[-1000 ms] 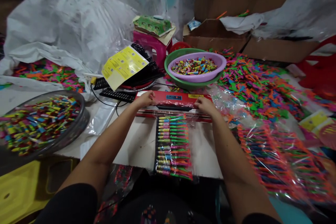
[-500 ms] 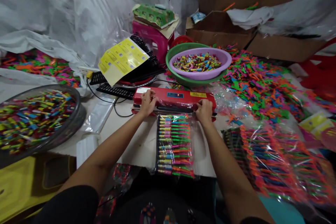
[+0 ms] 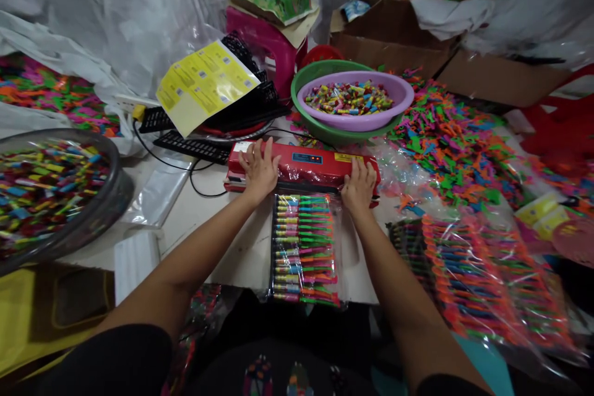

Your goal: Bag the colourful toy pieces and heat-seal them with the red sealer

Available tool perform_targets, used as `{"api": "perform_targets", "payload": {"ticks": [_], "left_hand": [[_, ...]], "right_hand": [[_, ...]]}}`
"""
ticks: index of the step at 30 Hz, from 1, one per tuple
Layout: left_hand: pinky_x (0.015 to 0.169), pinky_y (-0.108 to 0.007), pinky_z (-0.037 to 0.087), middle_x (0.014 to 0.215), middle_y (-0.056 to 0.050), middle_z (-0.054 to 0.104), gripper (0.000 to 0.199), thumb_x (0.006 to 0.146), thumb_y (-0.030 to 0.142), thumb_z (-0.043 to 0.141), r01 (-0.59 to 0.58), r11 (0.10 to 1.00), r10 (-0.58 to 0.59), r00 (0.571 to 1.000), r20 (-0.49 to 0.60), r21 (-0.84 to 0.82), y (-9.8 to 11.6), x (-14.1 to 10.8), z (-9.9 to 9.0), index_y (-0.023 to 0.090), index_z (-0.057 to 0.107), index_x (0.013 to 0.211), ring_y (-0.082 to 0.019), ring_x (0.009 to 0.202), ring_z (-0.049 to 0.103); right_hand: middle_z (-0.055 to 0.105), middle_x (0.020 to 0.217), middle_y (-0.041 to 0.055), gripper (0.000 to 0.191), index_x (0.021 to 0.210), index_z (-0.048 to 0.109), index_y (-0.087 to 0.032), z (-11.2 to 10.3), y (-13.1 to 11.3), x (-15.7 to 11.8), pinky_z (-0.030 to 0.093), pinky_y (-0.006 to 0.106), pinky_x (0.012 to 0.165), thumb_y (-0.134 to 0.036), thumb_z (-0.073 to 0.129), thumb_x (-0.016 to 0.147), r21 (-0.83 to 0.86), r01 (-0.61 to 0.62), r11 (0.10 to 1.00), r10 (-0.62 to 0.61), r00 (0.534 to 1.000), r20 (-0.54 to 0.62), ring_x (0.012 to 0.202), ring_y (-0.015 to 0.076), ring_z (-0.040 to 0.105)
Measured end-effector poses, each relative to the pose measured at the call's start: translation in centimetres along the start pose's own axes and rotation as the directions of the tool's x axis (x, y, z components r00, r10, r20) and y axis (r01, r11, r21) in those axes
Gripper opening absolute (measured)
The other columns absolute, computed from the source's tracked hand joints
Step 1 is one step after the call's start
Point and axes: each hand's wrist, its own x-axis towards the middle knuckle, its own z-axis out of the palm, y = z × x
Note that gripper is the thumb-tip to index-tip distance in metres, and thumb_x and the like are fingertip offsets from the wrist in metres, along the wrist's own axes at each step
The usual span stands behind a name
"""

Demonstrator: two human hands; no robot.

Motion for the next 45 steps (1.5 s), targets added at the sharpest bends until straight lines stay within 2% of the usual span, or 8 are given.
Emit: {"api": "perform_targets", "payload": {"ticks": [5, 16, 28, 33, 40, 45], "left_hand": [[0.108, -0.059, 0.002, 0.146, -0.012, 0.025, 0.054, 0.089, 0.039, 0.035, -0.007, 1.0, 0.007, 1.0, 0.004, 0.008, -0.06, 0.02, 0.12, 0.021, 0.029, 0.139, -0.032, 0.135, 0.016], [0.107, -0.06, -0.008, 0.149, -0.012, 0.019, 0.058, 0.087, 0.037, 0.039, 0.0, 1.0, 0.0, 1.0, 0.006, -0.018, -0.19, 0.19, 0.59, 0.02, 0.025, 0.141, -0.031, 0.138, 0.007], [0.106, -0.062, -0.007, 0.149, -0.012, 0.018, 0.059, 0.087, 0.037, 0.04, 0.001, 0.999, 0.0, 1.0, 0.014, -0.053, -0.29, 0.29, 0.66, 0.021, 0.024, 0.141, -0.031, 0.139, 0.003], [0.106, -0.062, -0.006, 0.149, -0.012, 0.019, 0.059, 0.087, 0.037, 0.04, -0.005, 0.999, 0.006, 1.0, 0.013, -0.035, -0.22, 0.27, 0.6, 0.02, 0.024, 0.142, -0.032, 0.138, 0.004], [0.106, -0.062, -0.005, 0.149, -0.012, 0.019, 0.058, 0.088, 0.037, 0.039, -0.016, 1.0, 0.016, 1.0, 0.001, -0.025, -0.33, 0.29, 0.65, 0.021, 0.025, 0.141, -0.032, 0.138, 0.006], [0.107, -0.062, -0.002, 0.149, -0.012, 0.019, 0.058, 0.087, 0.036, 0.041, -0.01, 0.999, 0.01, 1.0, 0.003, -0.036, -0.19, 0.23, 0.31, 0.02, 0.026, 0.141, -0.032, 0.138, 0.007]], "right_hand": [[0.032, 0.142, 0.0096, 0.059, 0.144, 0.018, -0.017, -0.01, -0.02, -0.02, 0.016, 0.048, 0.109, -0.028, 0.029, 0.087, -0.02, -0.009, 1.0, 0.009, 1.0, 0.024, 0.135, 0.0261, 0.017], [0.03, 0.143, 0.0081, 0.059, 0.144, 0.018, -0.017, -0.52, -0.44, 0.0, 0.015, 0.049, 0.11, -0.027, 0.029, 0.087, -0.016, -0.005, 1.0, 0.006, 0.998, 0.059, 0.135, 0.0264, 0.015], [0.034, 0.142, 0.0082, 0.059, 0.144, 0.019, -0.018, -0.55, -0.45, 0.11, 0.016, 0.05, 0.11, -0.027, 0.028, 0.087, -0.016, 0.003, 1.0, -0.002, 0.998, 0.066, 0.135, 0.0269, 0.017], [0.033, 0.142, 0.0062, 0.058, 0.144, 0.021, -0.017, -0.49, -0.37, 0.13, 0.015, 0.047, 0.11, -0.027, 0.028, 0.087, -0.042, 0.004, 0.999, -0.001, 0.997, 0.08, 0.134, 0.0271, 0.018], [0.033, 0.142, 0.0077, 0.058, 0.144, 0.02, -0.018, -0.18, -0.21, 0.18, 0.016, 0.05, 0.109, -0.027, 0.029, 0.087, -0.03, 0.021, 0.999, -0.018, 0.997, 0.077, 0.134, 0.026, 0.016], [0.034, 0.141, 0.007, 0.054, 0.142, 0.026, -0.02, -0.27, -0.11, 0.29, 0.017, 0.05, 0.109, -0.029, 0.029, 0.088, -0.016, 0.029, 0.999, -0.027, 0.997, 0.072, 0.134, 0.0266, 0.018]]}}
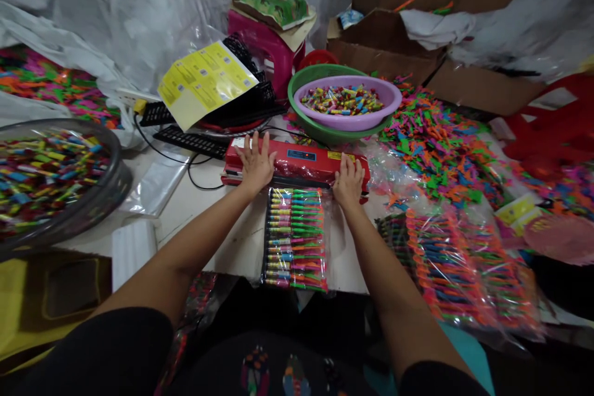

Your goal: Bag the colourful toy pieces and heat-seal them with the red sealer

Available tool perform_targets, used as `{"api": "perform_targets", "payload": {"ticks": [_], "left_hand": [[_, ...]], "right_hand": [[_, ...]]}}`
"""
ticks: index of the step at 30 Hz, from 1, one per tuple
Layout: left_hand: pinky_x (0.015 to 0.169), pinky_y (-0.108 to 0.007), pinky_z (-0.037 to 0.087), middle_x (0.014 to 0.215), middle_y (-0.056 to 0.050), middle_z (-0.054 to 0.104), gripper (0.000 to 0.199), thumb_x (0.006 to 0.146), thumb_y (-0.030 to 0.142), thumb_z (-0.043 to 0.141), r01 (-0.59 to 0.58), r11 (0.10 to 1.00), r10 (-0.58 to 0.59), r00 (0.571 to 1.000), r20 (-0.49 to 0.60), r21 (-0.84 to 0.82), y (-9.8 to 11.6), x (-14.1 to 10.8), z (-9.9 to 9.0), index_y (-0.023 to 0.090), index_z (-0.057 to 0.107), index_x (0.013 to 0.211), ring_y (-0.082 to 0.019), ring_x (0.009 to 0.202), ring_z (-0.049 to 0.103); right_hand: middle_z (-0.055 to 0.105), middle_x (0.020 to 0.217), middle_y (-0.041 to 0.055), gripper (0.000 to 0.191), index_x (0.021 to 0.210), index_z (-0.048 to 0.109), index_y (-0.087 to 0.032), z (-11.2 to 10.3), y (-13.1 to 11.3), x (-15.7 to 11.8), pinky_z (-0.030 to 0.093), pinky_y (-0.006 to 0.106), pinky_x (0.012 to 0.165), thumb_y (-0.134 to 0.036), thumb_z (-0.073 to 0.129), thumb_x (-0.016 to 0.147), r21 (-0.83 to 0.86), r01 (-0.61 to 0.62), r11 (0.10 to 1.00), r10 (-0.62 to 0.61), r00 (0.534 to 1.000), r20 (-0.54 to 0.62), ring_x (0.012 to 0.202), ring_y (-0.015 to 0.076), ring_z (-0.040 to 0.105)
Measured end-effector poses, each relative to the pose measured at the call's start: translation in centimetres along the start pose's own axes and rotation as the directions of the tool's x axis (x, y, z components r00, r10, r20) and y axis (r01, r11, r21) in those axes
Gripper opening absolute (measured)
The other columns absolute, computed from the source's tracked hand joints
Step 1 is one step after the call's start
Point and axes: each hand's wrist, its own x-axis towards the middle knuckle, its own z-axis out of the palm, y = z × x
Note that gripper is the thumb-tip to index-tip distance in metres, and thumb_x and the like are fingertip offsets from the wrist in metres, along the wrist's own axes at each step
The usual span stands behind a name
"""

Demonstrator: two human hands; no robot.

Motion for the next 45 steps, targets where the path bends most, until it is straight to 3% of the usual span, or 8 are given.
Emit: {"api": "perform_targets", "payload": {"ticks": [12, 19, 22, 26, 31, 33, 36, 45], "left_hand": [[0.113, -0.042, 0.011, 0.143, -0.012, 0.03, 0.047, 0.089, 0.035, 0.036, -0.047, 0.979, 0.029, 0.995, -0.091, -0.198, -0.2, 1.1, -2.7, 0.017, 0.037, 0.133, -0.023, 0.137, 0.017], [0.09, -0.031, 0.045, 0.112, -0.01, 0.056, 0.036, 0.087, 0.041, 0.04, 0.039, 0.872, 0.001, 0.997, 0.083, -0.488, -0.8, -8.4, -8.3, 0.017, 0.051, 0.11, -0.018, 0.104, 0.054], [0.075, -0.031, 0.05, 0.101, -0.009, 0.06, 0.037, 0.082, 0.047, 0.045, 0.321, 0.81, -0.098, 0.899, 0.427, -0.491, -1.8, -13.7, -8.5, 0.017, 0.056, 0.099, -0.018, 0.085, 0.06], [0.072, -0.033, 0.052, 0.111, -0.01, 0.059, 0.046, 0.076, 0.054, 0.052, 0.558, 0.683, -0.152, 0.739, 0.657, -0.47, -2.0, -17.2, -7.7, 0.018, 0.054, 0.104, -0.019, 0.084, 0.062], [0.082, -0.036, 0.05, 0.121, -0.011, 0.057, 0.052, 0.075, 0.049, 0.057, 0.628, 0.565, -0.056, 0.676, 0.735, -0.535, -0.9, -17.5, -6.9, 0.018, 0.05, 0.116, -0.022, 0.094, 0.062], [0.082, -0.036, 0.05, 0.121, -0.01, 0.057, 0.052, 0.076, 0.049, 0.056, 0.648, 0.538, -0.052, 0.664, 0.746, -0.539, -0.6, -17.5, -6.9, 0.018, 0.05, 0.118, -0.023, 0.095, 0.062], [0.081, -0.035, 0.051, 0.124, -0.009, 0.056, 0.051, 0.078, 0.048, 0.054, 0.689, 0.48, -0.056, 0.642, 0.765, -0.544, -0.4, -17.9, -7.0, 0.02, 0.05, 0.12, -0.023, 0.099, 0.06], [0.091, -0.035, 0.046, 0.125, -0.01, 0.054, 0.048, 0.082, 0.045, 0.05, 0.681, 0.414, -0.05, 0.68, 0.732, -0.604, 1.2, -21.5, -7.0, 0.019, 0.042, 0.122, -0.02, 0.105, 0.057]], "right_hand": [[0.04, 0.136, 0.0079, 0.022, 0.082, 0.063, -0.018, -1.3, 1.7, 2.0, 0.02, 0.05, 0.105, -0.036, 0.049, 0.082, 0.162, 0.139, 0.977, -0.155, 0.984, 0.09, 0.132, 0.0302, 0.018], [0.055, 0.117, 0.0122, 0.021, 0.089, 0.06, -0.015, -2.4, 1.4, 4.4, 0.029, 0.041, 0.1, -0.028, 0.043, 0.086, 0.277, 0.031, 0.96, -0.051, 0.996, 0.066, 0.113, 0.0234, 0.043], [0.06, 0.102, 0.0141, 0.02, 0.092, 0.056, -0.012, -3.8, 2.2, 6.0, 0.035, 0.038, 0.089, -0.027, 0.043, 0.088, 0.4, -0.177, 0.899, 0.203, 0.979, -0.024, 0.094, 0.0203, 0.05], [0.055, 0.107, 0.0203, 0.015, 0.097, 0.051, -0.01, -6.2, 4.2, 7.4, 0.025, 0.045, 0.094, -0.021, 0.047, 0.087, 0.459, -0.448, 0.767, 0.558, 0.819, -0.134, 0.098, 0.0224, 0.043], [0.045, 0.123, 0.0189, 0.036, 0.109, 0.046, -0.01, -7.7, 3.9, 3.4, 0.021, 0.044, 0.101, -0.016, 0.057, 0.076, 0.549, -0.327, 0.77, 0.535, 0.799, -0.275, 0.114, 0.0255, 0.037], [0.056, 0.106, 0.0123, 0.024, 0.1, 0.051, -0.014, -7.5, 2.4, -0.7, 0.037, 0.037, 0.089, -0.021, 0.053, 0.078, 0.684, -0.183, 0.706, 0.422, 0.885, -0.198, 0.094, 0.0191, 0.05], [0.059, 0.074, 0.0029, 0.018, 0.079, 0.056, -0.017, -7.1, 0.2, -7.7, 0.043, 0.03, 0.07, -0.035, 0.052, 0.077, 0.781, -0.306, 0.545, 0.318, 0.937, 0.144, 0.069, 0.0142, 0.053], [0.065, 0.078, 0.0011, 0.032, 0.077, 0.064, -0.019, -8.5, -1.8, -15.6, 0.043, 0.028, 0.073, -0.048, 0.052, 0.073, 0.665, -0.598, 0.447, 0.047, 0.758, 0.651, 0.077, 0.017, 0.057]]}}
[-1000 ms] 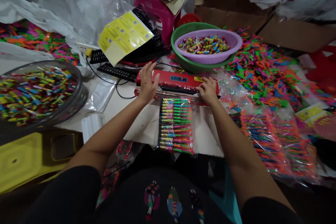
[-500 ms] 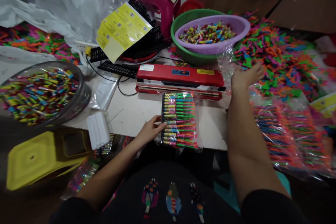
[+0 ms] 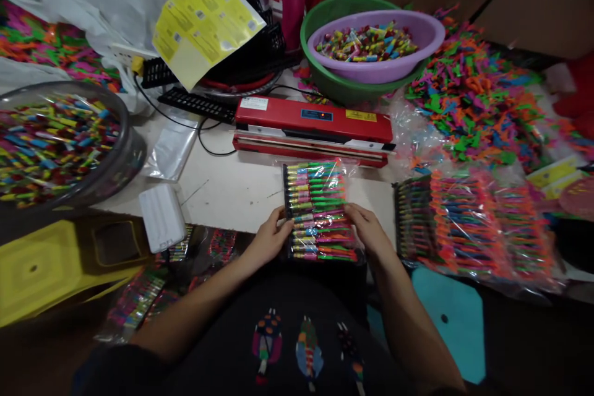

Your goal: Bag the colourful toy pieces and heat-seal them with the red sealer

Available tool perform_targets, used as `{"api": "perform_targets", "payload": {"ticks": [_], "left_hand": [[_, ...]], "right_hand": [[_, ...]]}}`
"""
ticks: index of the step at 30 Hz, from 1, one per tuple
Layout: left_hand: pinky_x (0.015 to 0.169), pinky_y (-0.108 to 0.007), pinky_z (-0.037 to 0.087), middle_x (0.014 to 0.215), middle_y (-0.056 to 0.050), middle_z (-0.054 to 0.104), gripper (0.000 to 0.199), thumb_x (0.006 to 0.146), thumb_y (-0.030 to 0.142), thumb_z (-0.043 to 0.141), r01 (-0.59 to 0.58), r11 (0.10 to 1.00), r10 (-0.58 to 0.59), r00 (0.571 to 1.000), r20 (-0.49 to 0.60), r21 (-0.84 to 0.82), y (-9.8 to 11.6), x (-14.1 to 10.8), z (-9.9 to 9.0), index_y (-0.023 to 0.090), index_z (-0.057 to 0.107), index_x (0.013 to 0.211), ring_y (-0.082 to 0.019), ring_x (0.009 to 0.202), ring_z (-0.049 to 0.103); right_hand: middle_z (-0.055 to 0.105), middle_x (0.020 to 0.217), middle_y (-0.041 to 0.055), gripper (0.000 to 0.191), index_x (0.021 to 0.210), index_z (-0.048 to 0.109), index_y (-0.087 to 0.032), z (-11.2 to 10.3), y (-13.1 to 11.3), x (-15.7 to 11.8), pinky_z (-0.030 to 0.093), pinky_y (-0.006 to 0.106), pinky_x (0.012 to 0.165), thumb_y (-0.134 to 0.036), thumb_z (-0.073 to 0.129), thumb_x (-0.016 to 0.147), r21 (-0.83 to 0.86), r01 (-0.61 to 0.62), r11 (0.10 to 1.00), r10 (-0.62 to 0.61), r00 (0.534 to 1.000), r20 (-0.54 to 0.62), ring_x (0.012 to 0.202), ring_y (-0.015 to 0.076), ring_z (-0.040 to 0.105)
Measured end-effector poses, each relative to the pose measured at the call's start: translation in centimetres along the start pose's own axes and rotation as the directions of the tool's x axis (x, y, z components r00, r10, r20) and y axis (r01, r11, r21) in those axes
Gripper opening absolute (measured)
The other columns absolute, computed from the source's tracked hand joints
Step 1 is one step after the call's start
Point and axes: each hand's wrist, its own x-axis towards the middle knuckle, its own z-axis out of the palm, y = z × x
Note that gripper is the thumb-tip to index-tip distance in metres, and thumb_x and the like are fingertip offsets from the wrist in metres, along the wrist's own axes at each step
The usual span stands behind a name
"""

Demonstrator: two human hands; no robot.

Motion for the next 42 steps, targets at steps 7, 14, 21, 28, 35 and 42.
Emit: {"api": "perform_targets", "payload": {"ticks": [7, 14, 21, 28, 35, 42], "left_hand": [[0.097, -0.036, 0.042, 0.127, -0.01, 0.052, 0.048, 0.083, 0.039, 0.05, -0.009, 0.989, 0.012, 1.0, 0.017, -0.147, -1.0, -3.1, 1.1, 0.018, 0.039, 0.124, -0.02, 0.112, 0.052], [0.104, -0.04, 0.038, 0.137, -0.012, 0.04, 0.048, 0.082, 0.035, 0.052, -0.029, 0.967, 0.047, 0.997, 0.064, -0.255, -1.8, -4.6, 1.3, 0.017, 0.036, 0.124, -0.023, 0.118, 0.049], [0.106, -0.043, 0.035, 0.138, -0.014, 0.037, 0.051, 0.081, 0.034, 0.055, -0.075, 0.945, 0.102, 0.992, 0.07, -0.318, -3.2, -5.2, 1.4, 0.017, 0.036, 0.125, -0.025, 0.122, 0.045], [0.107, -0.042, 0.034, 0.136, -0.013, 0.04, 0.05, 0.08, 0.032, 0.057, -0.063, 0.943, 0.084, 0.995, 0.051, -0.328, -3.5, -5.3, 1.3, 0.017, 0.039, 0.124, -0.025, 0.124, 0.042], [0.106, -0.044, 0.035, 0.137, -0.013, 0.04, 0.053, 0.079, 0.032, 0.058, -0.043, 0.939, 0.063, 0.997, 0.046, -0.34, -3.5, -5.4, 1.2, 0.018, 0.038, 0.126, -0.025, 0.122, 0.045], [0.106, -0.044, 0.035, 0.131, -0.013, 0.043, 0.049, 0.079, 0.03, 0.057, -0.074, 0.961, 0.078, 0.997, 0.005, -0.265, -3.2, -5.1, 1.5, 0.016, 0.04, 0.123, -0.025, 0.122, 0.044]], "right_hand": [[0.062, 0.068, -0.0024, 0.025, 0.076, 0.063, -0.019, 0.7, -0.9, -1.6, 0.043, 0.024, 0.064, -0.041, 0.065, 0.064, 0.089, -0.098, 0.991, 0.09, 0.992, 0.086, 0.067, 0.0141, 0.056], [0.064, 0.068, -0.0027, 0.02, 0.075, 0.064, -0.02, 0.9, -0.7, -3.6, 0.046, 0.024, 0.064, -0.035, 0.068, 0.061, 0.1, -0.155, 0.983, 0.153, 0.988, 0.02, 0.068, 0.0147, 0.058], [0.069, 0.09, -0.0012, 0.027, 0.089, 0.065, -0.023, 1.3, -0.9, -5.0, 0.051, 0.029, 0.072, -0.034, 0.07, 0.064, 0.175, -0.228, 0.958, 0.204, 0.968, 0.146, 0.082, 0.0194, 0.064], [0.07, 0.088, 0.0016, 0.031, 0.088, 0.067, -0.022, 0.9, -0.5, -5.5, 0.052, 0.032, 0.069, -0.035, 0.073, 0.06, 0.258, -0.288, 0.922, 0.251, 0.953, 0.169, 0.081, 0.0225, 0.066], [0.07, 0.078, 0.0031, 0.029, 0.077, 0.066, -0.02, 0.9, -0.3, -5.5, 0.052, 0.034, 0.065, -0.036, 0.076, 0.054, 0.316, -0.331, 0.889, 0.308, 0.944, 0.12, 0.07, 0.0221, 0.066], [0.066, 0.062, 0.0011, 0.03, 0.069, 0.063, -0.019, 0.9, 0.0, -5.2, 0.05, 0.032, 0.058, -0.037, 0.078, 0.051, 0.317, -0.327, 0.89, 0.33, 0.943, 0.047, 0.057, 0.0184, 0.062]]}}
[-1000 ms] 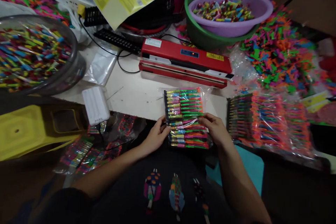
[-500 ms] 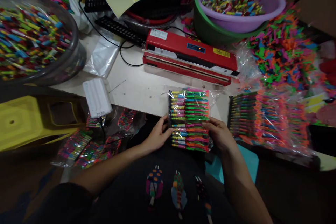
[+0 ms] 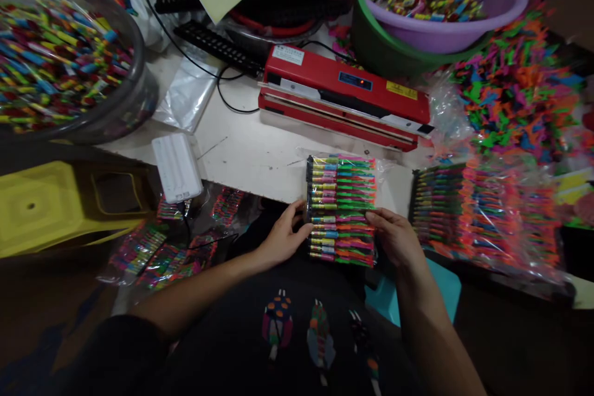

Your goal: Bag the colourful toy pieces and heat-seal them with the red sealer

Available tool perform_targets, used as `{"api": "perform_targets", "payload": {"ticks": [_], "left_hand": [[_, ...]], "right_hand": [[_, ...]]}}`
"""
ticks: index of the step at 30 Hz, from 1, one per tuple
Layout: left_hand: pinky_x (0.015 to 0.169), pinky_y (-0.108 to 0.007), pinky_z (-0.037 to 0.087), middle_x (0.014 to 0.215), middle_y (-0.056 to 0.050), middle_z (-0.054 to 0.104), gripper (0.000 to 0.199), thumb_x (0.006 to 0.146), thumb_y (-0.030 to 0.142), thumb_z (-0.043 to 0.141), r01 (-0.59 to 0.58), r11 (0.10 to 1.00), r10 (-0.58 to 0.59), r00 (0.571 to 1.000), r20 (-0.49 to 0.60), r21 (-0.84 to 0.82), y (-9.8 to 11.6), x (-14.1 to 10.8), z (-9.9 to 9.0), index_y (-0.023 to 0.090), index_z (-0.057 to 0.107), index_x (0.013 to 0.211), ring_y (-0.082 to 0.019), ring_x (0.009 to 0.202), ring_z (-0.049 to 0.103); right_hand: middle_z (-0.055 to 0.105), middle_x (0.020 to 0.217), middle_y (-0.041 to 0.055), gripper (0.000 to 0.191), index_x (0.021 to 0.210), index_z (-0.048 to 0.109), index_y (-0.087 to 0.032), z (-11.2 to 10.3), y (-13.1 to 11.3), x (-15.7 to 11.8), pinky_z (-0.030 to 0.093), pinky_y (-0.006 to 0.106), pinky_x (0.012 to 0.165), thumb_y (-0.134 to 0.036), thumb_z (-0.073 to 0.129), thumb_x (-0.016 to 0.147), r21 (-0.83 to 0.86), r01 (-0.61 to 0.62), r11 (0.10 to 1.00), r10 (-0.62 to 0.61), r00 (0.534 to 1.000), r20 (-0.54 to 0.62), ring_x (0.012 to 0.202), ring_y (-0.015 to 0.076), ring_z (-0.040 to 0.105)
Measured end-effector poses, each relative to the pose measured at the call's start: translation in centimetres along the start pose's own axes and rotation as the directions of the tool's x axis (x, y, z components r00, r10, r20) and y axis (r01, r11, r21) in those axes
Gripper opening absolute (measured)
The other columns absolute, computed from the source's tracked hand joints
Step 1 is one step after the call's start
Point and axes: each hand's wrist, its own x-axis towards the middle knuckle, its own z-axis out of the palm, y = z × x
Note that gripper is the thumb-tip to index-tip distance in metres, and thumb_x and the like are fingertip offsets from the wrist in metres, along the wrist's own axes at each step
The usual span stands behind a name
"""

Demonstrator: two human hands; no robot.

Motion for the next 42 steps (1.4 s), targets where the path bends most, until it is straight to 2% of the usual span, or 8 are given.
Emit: {"api": "perform_targets", "payload": {"ticks": [12, 19, 23, 26, 33, 36, 39, 42], "left_hand": [[0.101, -0.041, 0.041, 0.131, -0.012, 0.041, 0.048, 0.077, 0.028, 0.058, 0.004, 0.997, -0.005, 1.0, -0.007, -0.083, -0.3, -0.7, 0.4, 0.019, 0.037, 0.12, -0.024, 0.121, 0.045], [0.104, -0.04, 0.039, 0.129, -0.011, 0.043, 0.047, 0.076, 0.026, 0.059, 0.009, 0.997, -0.01, 1.0, -0.008, -0.081, -0.2, -0.5, 0.5, 0.018, 0.037, 0.118, -0.022, 0.12, 0.046], [0.103, -0.037, 0.039, 0.132, -0.011, 0.041, 0.046, 0.08, 0.025, 0.054, -0.016, 0.999, 0.016, 1.0, 0.0, -0.05, 0.1, -0.4, 0.5, 0.019, 0.035, 0.121, -0.021, 0.119, 0.047], [0.104, -0.037, 0.038, 0.132, -0.01, 0.043, 0.045, 0.082, 0.027, 0.051, -0.028, 0.999, 0.029, 0.999, -0.03, 0.019, 0.6, -0.2, 0.2, 0.018, 0.036, 0.123, -0.022, 0.124, 0.043], [0.103, -0.035, 0.039, 0.131, -0.008, 0.048, 0.044, 0.08, 0.03, 0.053, -0.008, 1.0, 0.01, 0.997, -0.076, 0.029, 0.2, -0.2, -0.4, 0.018, 0.041, 0.121, -0.022, 0.126, 0.04], [0.097, -0.032, 0.043, 0.132, -0.007, 0.046, 0.047, 0.077, 0.027, 0.055, 0.031, 0.997, -0.035, 0.997, -0.062, -0.067, -0.1, -0.3, -0.6, 0.02, 0.042, 0.122, -0.021, 0.122, 0.044], [0.074, -0.028, 0.051, 0.133, -0.005, 0.047, 0.049, 0.075, 0.027, 0.056, 0.167, 0.956, -0.178, 0.984, -0.023, -0.241, 0.0, 0.1, -0.8, 0.023, 0.041, 0.122, -0.021, 0.108, 0.054], [0.069, -0.027, 0.051, 0.124, -0.005, 0.055, 0.049, 0.073, 0.027, 0.057, 0.257, 0.877, -0.275, 0.961, 0.015, -0.406, 0.1, 0.7, -0.7, 0.023, 0.043, 0.12, -0.02, 0.099, 0.059]], "right_hand": [[0.062, 0.061, -0.0018, 0.029, 0.065, 0.056, -0.021, -0.4, 1.4, -0.5, 0.047, 0.028, 0.055, -0.037, 0.077, 0.054, 0.011, 0.074, 0.997, -0.073, 0.997, -0.038, 0.053, 0.014, 0.057], [0.066, 0.074, -0.0003, 0.034, 0.084, 0.061, -0.022, -0.6, 1.4, -0.6, 0.047, 0.028, 0.06, -0.045, 0.071, 0.061, -0.207, 0.14, 0.968, -0.163, 0.982, -0.095, 0.064, 0.0159, 0.06], [0.064, 0.07, 0.0001, 0.029, 0.073, 0.062, -0.02, -0.6, 0.7, -1.1, 0.046, 0.026, 0.063, -0.047, 0.068, 0.063, -0.332, 0.109, 0.937, -0.146, 0.985, -0.089, 0.066, 0.0154, 0.057], [0.062, 0.069, -0.0008, 0.024, 0.063, 0.059, -0.02, -0.3, 0.3, -1.3, 0.046, 0.026, 0.063, -0.044, 0.065, 0.067, -0.325, 0.164, 0.931, -0.186, 0.982, -0.037, 0.067, 0.0153, 0.057], [0.063, 0.098, 0.0032, 0.019, 0.055, 0.059, -0.02, 0.2, -0.5, -1.1, 0.044, 0.033, 0.088, -0.034, 0.065, 0.066, -0.348, 0.35, 0.87, -0.325, 0.937, 0.128, 0.101, 0.0224, 0.055], [0.064, 0.099, 0.0037, 0.017, 0.059, 0.061, -0.021, 0.5, -0.8, -1.4, 0.044, 0.034, 0.089, -0.035, 0.064, 0.068, -0.391, 0.382, 0.838, -0.361, 0.924, 0.13, 0.099, 0.0221, 0.056], [0.063, 0.106, 0.0047, 0.018, 0.062, 0.061, -0.021, 1.5, -1.3, -2.2, 0.043, 0.036, 0.092, -0.036, 0.063, 0.071, -0.462, 0.458, 0.759, -0.444, 0.884, 0.147, 0.103, 0.0226, 0.056], [0.06, 0.118, 0.0041, 0.014, 0.079, 0.066, -0.024, 2.9, -2.2, -3.6, 0.042, 0.04, 0.095, -0.035, 0.059, 0.077, -0.492, 0.544, 0.679, -0.457, 0.839, 0.296, 0.111, 0.0232, 0.054]]}}
